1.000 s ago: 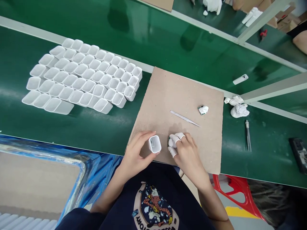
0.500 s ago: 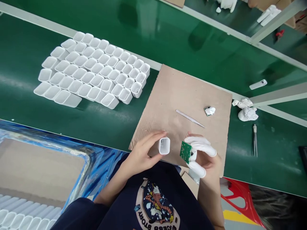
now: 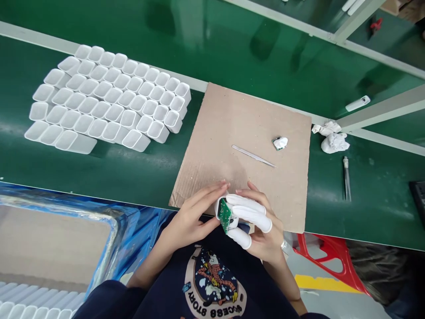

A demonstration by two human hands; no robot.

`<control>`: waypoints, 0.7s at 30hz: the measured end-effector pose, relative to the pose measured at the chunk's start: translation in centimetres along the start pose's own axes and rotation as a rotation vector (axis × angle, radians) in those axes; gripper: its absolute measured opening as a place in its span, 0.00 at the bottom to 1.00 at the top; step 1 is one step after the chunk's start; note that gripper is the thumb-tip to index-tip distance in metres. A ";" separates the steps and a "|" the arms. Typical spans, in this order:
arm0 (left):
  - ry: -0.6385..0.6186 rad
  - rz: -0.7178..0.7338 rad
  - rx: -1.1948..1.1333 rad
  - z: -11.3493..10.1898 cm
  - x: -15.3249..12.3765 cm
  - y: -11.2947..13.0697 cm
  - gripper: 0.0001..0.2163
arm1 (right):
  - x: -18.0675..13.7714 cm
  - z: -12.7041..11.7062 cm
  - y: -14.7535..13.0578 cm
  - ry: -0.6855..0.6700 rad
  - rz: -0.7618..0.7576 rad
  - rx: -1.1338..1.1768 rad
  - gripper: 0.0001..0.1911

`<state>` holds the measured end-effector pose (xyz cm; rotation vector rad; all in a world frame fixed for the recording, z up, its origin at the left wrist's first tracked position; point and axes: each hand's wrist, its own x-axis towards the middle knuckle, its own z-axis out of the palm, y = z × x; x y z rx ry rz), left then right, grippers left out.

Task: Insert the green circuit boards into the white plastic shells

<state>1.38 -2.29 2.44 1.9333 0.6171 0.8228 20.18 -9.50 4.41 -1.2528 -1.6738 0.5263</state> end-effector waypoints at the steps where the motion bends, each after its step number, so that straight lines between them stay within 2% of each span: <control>1: -0.004 -0.002 0.000 0.0 0.0 0.0 0.31 | 0.0 0.0 0.0 0.000 -0.004 -0.004 0.29; 7: -0.016 -0.033 0.010 0.2 0.0 -0.1 0.31 | 0.4 0.1 -0.3 -0.005 -0.002 -0.068 0.32; 11: 0.007 -0.013 0.038 0.3 0.0 -0.4 0.31 | 1.0 0.1 -0.1 -0.005 -0.023 -0.078 0.31; 15: 0.023 -0.029 0.094 0.2 -0.2 -0.7 0.31 | 1.3 -0.1 0.2 -0.081 0.005 -0.108 0.28; 18: 0.032 -0.053 0.125 0.4 -0.1 -0.7 0.31 | 0.9 -0.1 0.0 -0.052 0.115 -0.026 0.32; 21: 0.045 -0.026 0.140 0.8 0.1 -0.7 0.29 | 0.4 0.5 -0.3 -0.002 0.376 0.025 0.33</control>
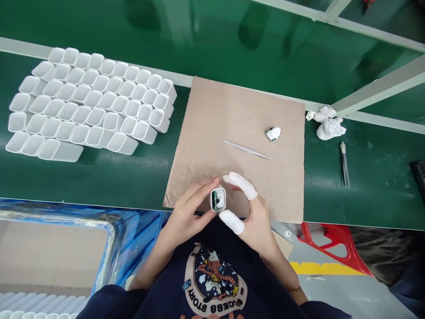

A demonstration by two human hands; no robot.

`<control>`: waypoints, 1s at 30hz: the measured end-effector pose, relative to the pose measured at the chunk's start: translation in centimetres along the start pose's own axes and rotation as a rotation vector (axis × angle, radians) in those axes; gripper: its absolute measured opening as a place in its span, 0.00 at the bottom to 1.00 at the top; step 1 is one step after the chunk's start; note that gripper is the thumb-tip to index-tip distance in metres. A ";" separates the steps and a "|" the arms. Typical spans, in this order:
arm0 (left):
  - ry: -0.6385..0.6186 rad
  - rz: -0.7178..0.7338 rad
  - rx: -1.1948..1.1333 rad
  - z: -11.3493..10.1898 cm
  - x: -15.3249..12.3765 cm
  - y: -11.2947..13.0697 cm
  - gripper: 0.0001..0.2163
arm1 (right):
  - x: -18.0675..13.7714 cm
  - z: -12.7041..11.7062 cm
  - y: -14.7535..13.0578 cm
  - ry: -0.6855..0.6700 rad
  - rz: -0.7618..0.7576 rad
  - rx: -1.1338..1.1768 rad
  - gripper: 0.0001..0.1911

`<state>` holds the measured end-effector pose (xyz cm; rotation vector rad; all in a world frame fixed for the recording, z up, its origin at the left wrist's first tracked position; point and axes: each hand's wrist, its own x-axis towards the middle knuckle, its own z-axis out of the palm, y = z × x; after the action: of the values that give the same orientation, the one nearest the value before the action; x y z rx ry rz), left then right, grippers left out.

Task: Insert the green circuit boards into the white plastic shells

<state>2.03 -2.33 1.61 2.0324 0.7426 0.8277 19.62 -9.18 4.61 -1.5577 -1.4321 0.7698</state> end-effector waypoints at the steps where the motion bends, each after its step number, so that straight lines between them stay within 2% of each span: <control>1: 0.005 0.022 0.008 0.2 0.1 0.1 0.29 | -0.1 0.2 0.1 -0.017 0.076 0.019 0.32; 4: 0.008 0.080 0.049 0.6 0.2 0.3 0.30 | -0.1 0.9 0.6 -0.072 0.187 0.153 0.29; 7: 0.000 0.098 0.094 1.0 0.1 0.5 0.32 | 0.2 1.2 1.4 -0.071 0.200 0.293 0.26; 11: 0.005 0.091 0.125 1.1 0.0 0.4 0.31 | 0.3 1.1 1.9 -0.085 0.212 0.324 0.27; 14: 0.027 0.111 0.152 1.0 0.1 0.4 0.31 | 0.0 0.6 1.9 -0.090 0.227 0.314 0.28; 18: 0.026 0.147 0.237 0.9 0.3 0.6 0.31 | -0.2 -0.2 1.7 -0.080 0.232 0.193 0.09; 20: 0.009 0.165 0.287 0.9 0.4 0.8 0.29 | -0.2 -0.3 1.6 -0.065 0.233 0.149 0.06; 24: -0.023 0.236 0.377 1.0 0.2 1.2 0.26 | -0.2 -0.3 1.3 -0.033 0.233 0.161 0.09; 28: 0.009 0.316 0.425 1.1 0.2 1.4 0.23 | 0.2 -0.3 0.8 -0.026 0.216 0.112 0.11; 30: 0.034 0.311 0.445 1.2 0.4 1.4 0.22 | 0.6 -0.4 0.7 -0.016 0.191 0.051 0.11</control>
<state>3.46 -3.30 2.30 2.5853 0.6823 0.9343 20.45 -8.61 4.23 -1.6692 -1.2769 0.9255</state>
